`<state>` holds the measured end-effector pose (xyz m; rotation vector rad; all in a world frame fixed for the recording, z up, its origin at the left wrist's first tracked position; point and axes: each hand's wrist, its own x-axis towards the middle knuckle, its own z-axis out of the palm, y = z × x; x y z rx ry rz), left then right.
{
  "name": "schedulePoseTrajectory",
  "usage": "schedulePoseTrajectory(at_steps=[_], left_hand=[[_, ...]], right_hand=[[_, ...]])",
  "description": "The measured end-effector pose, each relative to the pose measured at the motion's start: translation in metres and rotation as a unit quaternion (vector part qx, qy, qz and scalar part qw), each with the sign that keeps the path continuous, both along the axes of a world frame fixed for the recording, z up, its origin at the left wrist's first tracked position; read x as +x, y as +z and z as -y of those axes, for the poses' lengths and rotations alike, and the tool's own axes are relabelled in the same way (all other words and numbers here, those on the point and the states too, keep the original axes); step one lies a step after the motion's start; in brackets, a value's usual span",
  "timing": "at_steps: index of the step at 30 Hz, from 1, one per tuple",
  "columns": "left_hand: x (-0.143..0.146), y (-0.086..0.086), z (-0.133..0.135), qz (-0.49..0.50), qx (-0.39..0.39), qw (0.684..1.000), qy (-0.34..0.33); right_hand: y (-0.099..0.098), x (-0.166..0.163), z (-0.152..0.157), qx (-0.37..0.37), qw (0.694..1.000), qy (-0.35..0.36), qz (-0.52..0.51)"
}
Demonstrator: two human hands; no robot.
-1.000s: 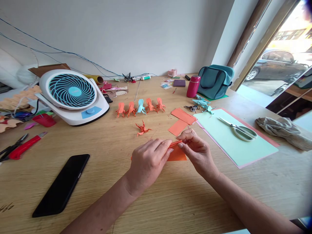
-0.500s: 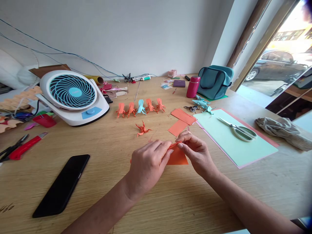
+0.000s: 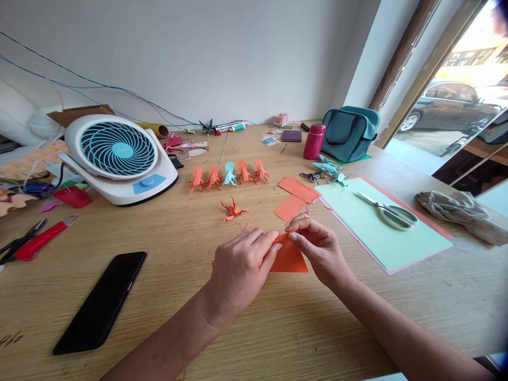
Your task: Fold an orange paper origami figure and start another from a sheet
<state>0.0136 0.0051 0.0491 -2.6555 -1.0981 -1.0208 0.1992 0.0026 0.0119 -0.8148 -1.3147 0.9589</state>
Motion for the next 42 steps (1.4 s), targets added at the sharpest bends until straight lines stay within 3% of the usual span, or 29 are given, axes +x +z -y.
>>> schedulePoseTrajectory(at_steps=[11, 17, 28, 35, 42], left_hand=[[-0.001, 0.003, 0.000, -0.008, -0.020, 1.000, 0.008], [-0.008, 0.011, -0.004, 0.003, -0.025, 1.000, 0.009], [-0.010, 0.015, -0.008, 0.033, -0.040, 0.999, -0.004], [-0.015, 0.021, -0.014, 0.125, -0.122, 0.984, -0.019], [-0.021, 0.030, -0.023, 0.221, -0.209, 0.950, -0.062]], right_hand=[[0.001, 0.001, 0.002, 0.005, 1.000, -0.006, 0.000], [-0.004, 0.008, -0.001, -0.030, 0.996, -0.047, -0.064], [-0.004, 0.006, -0.001, -0.062, 0.993, -0.068, -0.072], [0.001, 0.011, -0.004, -0.123, 0.972, -0.101, -0.175], [0.004, 0.019, -0.009, -0.128, 0.956, -0.118, -0.236]])
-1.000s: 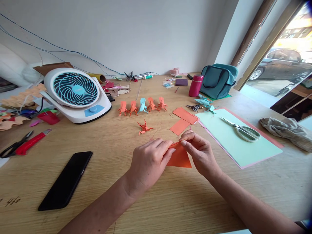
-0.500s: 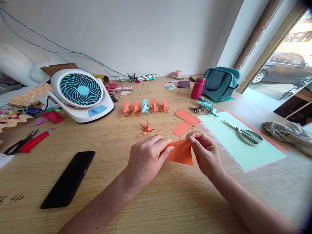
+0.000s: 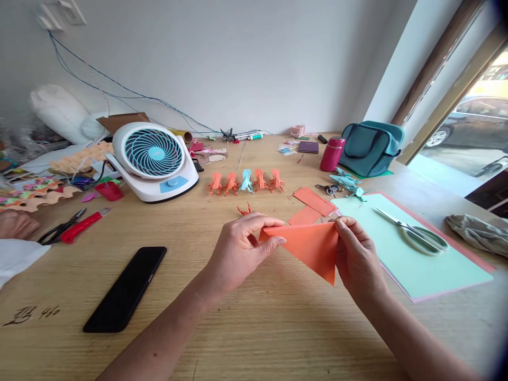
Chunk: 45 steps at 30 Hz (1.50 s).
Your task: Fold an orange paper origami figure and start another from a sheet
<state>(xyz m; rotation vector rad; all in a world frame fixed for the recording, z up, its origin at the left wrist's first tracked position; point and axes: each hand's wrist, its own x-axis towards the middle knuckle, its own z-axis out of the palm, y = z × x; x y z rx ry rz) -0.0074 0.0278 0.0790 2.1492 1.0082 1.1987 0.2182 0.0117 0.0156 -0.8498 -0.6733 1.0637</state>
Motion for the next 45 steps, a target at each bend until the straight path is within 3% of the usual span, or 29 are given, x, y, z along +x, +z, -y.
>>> schedulePoseTrajectory(at_steps=[12, 21, 30, 45], left_hand=[[0.004, -0.009, -0.002, 0.140, -0.064, 0.988, -0.023], [0.003, -0.010, 0.000, 0.146, -0.074, 0.986, 0.038], [0.004, -0.004, 0.001, 0.159, -0.083, 0.983, 0.043], [0.002, -0.004, 0.000, 0.150, -0.065, 0.986, 0.039]], right_hand=[[0.006, 0.003, 0.000, 0.013, 0.999, -0.030, 0.039], [0.012, 0.003, 0.004, 0.059, 0.995, -0.058, 0.059], [0.009, 0.005, 0.003, 0.072, 0.991, -0.068, 0.094], [0.009, 0.005, 0.003, 0.071, 0.995, -0.047, 0.048]])
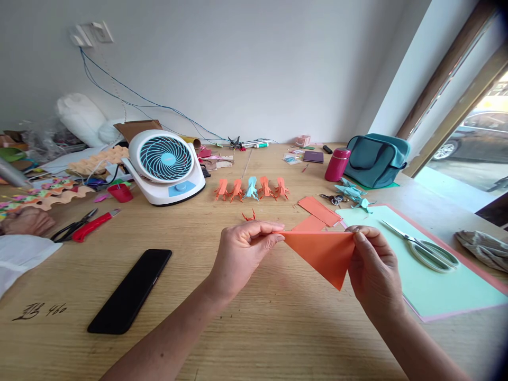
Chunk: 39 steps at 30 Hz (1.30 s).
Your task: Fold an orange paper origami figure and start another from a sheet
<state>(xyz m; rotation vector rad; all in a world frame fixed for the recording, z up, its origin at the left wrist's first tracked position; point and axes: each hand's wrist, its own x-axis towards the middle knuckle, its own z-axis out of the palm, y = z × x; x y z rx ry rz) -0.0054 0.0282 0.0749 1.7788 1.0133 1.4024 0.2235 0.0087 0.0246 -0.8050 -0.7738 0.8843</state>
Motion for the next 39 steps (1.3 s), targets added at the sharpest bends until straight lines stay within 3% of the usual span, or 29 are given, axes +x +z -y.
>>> schedulePoseTrajectory(at_steps=[8, 15, 19, 24, 27, 30, 34, 39], left_hand=[[-0.001, 0.001, -0.001, 0.004, -0.018, 1.000, -0.006], [-0.012, 0.009, -0.004, -0.003, -0.101, 0.993, -0.063], [-0.030, 0.025, -0.009, -0.072, -0.128, 0.988, -0.055], [-0.053, 0.041, -0.028, -0.156, -0.187, 0.966, -0.088], [-0.061, 0.027, -0.047, -0.236, -0.257, 0.928, -0.134], [-0.061, -0.004, -0.064, -0.288, -0.308, 0.889, -0.178], [-0.049, -0.043, -0.073, -0.378, -0.280, 0.868, -0.160], [-0.030, -0.061, -0.073, -0.448, -0.213, 0.862, -0.107]], right_hand=[[0.001, -0.002, 0.000, -0.004, 1.000, -0.008, 0.000], [0.006, -0.008, 0.006, -0.022, 1.000, 0.015, -0.006], [0.007, -0.019, 0.021, -0.087, 0.995, 0.051, 0.018], [-0.009, -0.040, 0.046, -0.143, 0.970, 0.144, 0.134], [-0.022, -0.048, 0.057, -0.140, 0.945, 0.164, 0.246], [-0.032, -0.050, 0.064, -0.129, 0.908, 0.164, 0.364], [-0.041, -0.050, 0.069, -0.148, 0.856, 0.200, 0.453], [-0.043, -0.053, 0.069, -0.133, 0.787, 0.182, 0.574]])
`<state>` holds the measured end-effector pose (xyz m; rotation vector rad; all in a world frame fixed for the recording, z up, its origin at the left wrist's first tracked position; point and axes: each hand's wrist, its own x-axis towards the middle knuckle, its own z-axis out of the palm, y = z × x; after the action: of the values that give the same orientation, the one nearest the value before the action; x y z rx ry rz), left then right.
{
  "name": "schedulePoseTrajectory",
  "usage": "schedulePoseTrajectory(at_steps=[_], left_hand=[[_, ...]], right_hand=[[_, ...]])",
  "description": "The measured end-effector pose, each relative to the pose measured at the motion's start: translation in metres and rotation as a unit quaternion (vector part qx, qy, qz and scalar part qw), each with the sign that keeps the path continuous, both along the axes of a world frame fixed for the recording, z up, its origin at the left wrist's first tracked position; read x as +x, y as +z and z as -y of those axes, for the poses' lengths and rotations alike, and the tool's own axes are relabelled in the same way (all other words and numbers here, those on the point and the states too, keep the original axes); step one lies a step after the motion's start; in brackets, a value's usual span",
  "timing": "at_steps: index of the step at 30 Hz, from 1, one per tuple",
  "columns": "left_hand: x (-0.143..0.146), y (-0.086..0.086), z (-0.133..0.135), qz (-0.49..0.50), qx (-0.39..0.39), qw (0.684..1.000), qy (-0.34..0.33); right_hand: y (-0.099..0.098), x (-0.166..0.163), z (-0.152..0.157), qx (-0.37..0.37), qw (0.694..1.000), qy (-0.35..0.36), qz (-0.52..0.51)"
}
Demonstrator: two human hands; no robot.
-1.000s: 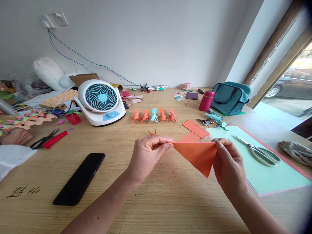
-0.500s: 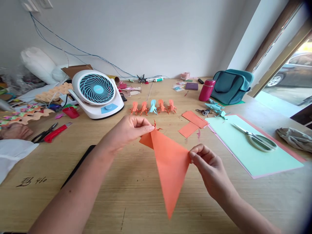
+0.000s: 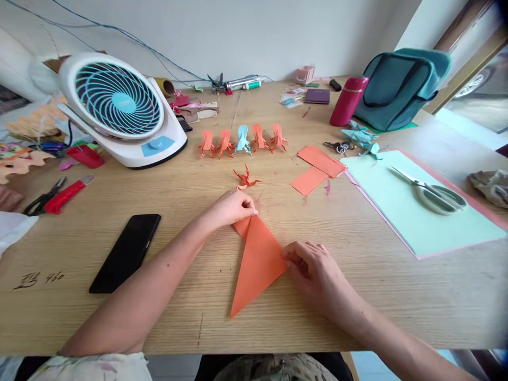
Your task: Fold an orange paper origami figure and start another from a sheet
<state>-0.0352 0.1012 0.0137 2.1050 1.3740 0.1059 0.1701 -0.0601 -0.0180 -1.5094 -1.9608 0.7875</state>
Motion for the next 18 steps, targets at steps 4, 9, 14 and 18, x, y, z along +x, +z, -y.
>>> schedulePoseTrajectory(at_steps=[4, 9, 14, 18], left_hand=[[0.005, -0.009, -0.001, 0.012, 0.020, 1.000, 0.016], [0.005, -0.022, 0.005, 0.037, 0.080, 0.996, 0.034], [0.005, -0.031, 0.028, 0.068, 0.210, 0.975, -0.033], [0.002, -0.028, 0.049, 0.019, 0.281, 0.957, -0.078]], right_hand=[[0.002, -0.002, -0.002, 0.006, 0.999, 0.016, 0.049], [0.001, 0.002, 0.002, 0.038, 0.994, 0.046, 0.095], [-0.002, 0.009, 0.011, 0.118, 0.983, 0.099, 0.100], [-0.004, 0.015, 0.015, 0.179, 0.957, 0.168, 0.153]])
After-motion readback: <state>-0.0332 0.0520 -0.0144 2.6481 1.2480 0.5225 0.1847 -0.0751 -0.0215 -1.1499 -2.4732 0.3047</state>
